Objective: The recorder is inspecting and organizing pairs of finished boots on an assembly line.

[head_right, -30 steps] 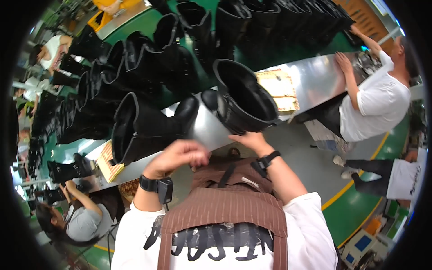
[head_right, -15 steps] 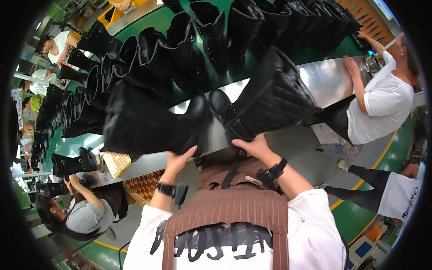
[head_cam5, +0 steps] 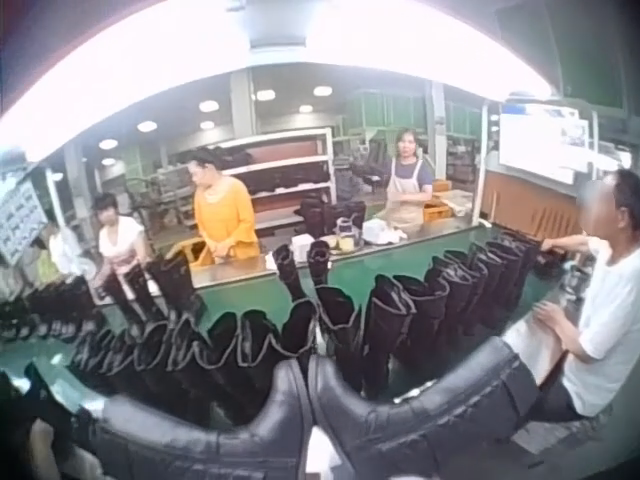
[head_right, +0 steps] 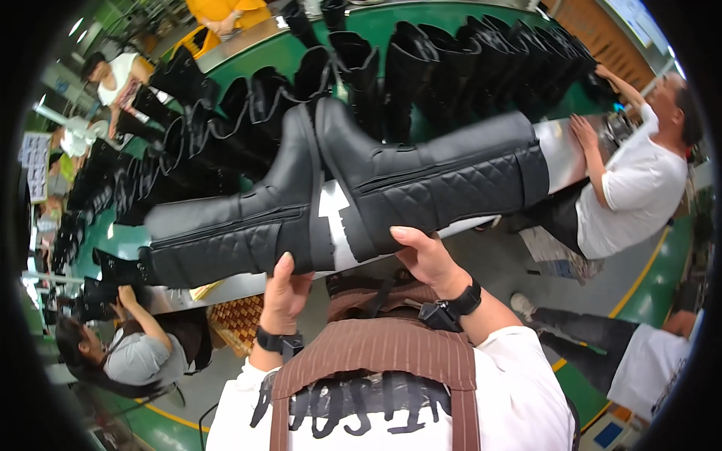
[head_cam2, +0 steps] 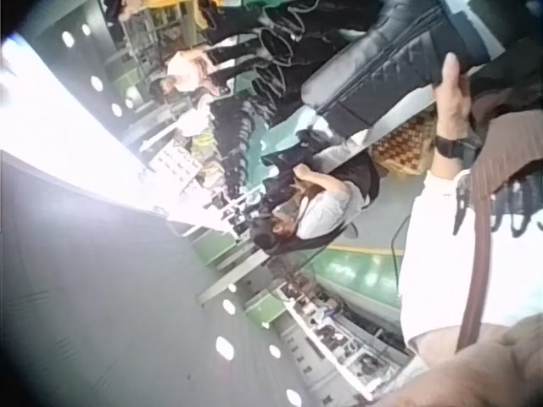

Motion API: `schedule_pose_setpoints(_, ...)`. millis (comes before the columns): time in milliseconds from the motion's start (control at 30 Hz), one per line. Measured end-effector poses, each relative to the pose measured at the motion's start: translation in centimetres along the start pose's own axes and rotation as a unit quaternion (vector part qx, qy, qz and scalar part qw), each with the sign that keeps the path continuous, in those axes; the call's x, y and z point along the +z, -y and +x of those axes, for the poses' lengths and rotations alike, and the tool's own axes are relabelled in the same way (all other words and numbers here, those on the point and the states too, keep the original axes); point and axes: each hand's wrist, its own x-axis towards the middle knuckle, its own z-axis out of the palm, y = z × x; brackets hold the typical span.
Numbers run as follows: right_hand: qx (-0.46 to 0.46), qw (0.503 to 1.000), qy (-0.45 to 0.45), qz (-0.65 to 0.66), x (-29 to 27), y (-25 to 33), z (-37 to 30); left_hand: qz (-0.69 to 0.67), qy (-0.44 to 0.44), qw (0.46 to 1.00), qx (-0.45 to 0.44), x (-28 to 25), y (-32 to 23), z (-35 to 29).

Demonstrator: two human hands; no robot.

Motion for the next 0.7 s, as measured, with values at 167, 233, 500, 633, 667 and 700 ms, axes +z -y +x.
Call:
schedule_pose_setpoints(167, -0.021, 1.0, -0.014, -0.001, 0.9, -0.8, 1.2, -0.064, 0.052, 0.997, -0.002, 0.9, 0.4, 0.7)
schedule_pose_setpoints(233, -0.02, 1.0, -0.015, -0.009, 1.1, -0.7, 1.2, -0.048, 0.047, 0.998, 0.006, 1.0, 0.5, 0.7)
schedule_pose_setpoints(500, -0.014, 1.0, -0.006, -0.021, 0.5, -0.7, 1.1, -0.049, 0.035, 0.998, 0.003, 1.1, 0.5, 0.5)
schedule_pose_setpoints(633, -0.034, 0.999, -0.002, -0.009, 0.3, -0.8, 1.3, -0.003, 0.055, 0.998, 0.028, 1.3, 0.3, 0.9)
schedule_pose_setpoints(667, -0.067, 0.997, -0.008, -0.033, 0.3, -0.8, 1.3, -0.004, 0.059, 0.998, 0.028, 1.3, 0.2, 1.2)
schedule_pose_setpoints(700, -0.09, 0.993, -0.02, -0.068, 0.4, -0.7, 1.2, 0.016, 0.054, 0.998, 0.02, 1.2, 0.1, 1.4)
